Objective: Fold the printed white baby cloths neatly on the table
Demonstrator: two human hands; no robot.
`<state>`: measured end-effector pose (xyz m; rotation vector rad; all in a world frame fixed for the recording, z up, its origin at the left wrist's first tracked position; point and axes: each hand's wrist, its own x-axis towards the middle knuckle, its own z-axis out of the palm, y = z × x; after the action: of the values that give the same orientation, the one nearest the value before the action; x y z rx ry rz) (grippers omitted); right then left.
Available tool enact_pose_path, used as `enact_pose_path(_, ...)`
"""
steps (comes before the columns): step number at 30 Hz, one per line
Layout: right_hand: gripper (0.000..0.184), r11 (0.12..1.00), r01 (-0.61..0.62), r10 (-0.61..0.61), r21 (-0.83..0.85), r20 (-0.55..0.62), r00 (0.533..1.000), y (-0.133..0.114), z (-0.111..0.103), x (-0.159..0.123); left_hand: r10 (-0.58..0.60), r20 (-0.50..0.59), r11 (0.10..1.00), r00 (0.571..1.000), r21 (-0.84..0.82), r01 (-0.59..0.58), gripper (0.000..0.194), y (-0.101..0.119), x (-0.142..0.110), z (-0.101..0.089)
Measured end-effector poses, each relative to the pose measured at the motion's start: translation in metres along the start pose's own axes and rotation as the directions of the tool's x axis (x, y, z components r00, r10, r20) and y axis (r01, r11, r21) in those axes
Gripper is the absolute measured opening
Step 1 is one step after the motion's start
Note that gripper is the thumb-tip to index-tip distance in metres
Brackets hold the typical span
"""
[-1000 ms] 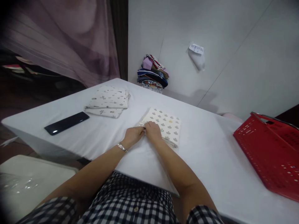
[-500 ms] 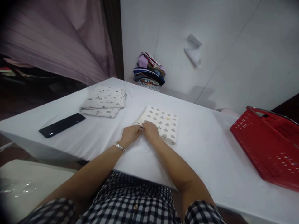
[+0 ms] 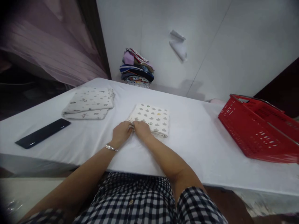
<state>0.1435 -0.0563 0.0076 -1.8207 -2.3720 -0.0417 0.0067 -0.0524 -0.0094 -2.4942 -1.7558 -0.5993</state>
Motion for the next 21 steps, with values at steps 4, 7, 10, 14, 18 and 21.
enact_pose_path(4, 0.023, 1.0, 0.01, -0.01, 0.002, -0.003, 1.0, 0.0, -0.004, -0.002, 0.048, -0.131, 0.998, 0.99, 0.032, -0.045, 0.026, 0.002, 0.001, 0.003)
enact_pose_path(7, 0.026, 1.0, 0.007, -0.007, 0.017, 0.011, 1.0, -0.001, -0.006, -0.002, 0.103, -0.182, 0.994, 0.978, 0.063, -0.093, 0.032, 0.001, 0.0, 0.005)
enact_pose_path(10, 0.028, 1.0, 0.002, -0.002, 0.025, 0.017, 1.0, -0.001, -0.007, -0.003, 0.141, -0.226, 0.989, 0.964, 0.064, -0.13, 0.029, 0.001, 0.0, 0.006)
enact_pose_path(14, 0.029, 0.999, -0.018, 0.017, 0.037, 0.015, 1.0, -0.001, -0.007, -0.003, 0.16, -0.3, 0.986, 0.94, -0.002, -0.168, 0.036, 0.0, -0.001, 0.009)
enact_pose_path(18, 0.031, 0.999, -0.035, 0.033, 0.037, 0.037, 0.999, -0.001, -0.006, -0.003, 0.198, -0.292, 0.977, 0.936, -0.014, -0.211, 0.041, -0.001, 0.0, 0.011)
enact_pose_path(21, 0.028, 0.999, -0.018, 0.016, 0.046, 0.03, 0.999, -0.001, -0.006, -0.004, 0.205, -0.227, 0.977, 0.952, -0.004, -0.212, 0.035, -0.002, 0.0, 0.009)
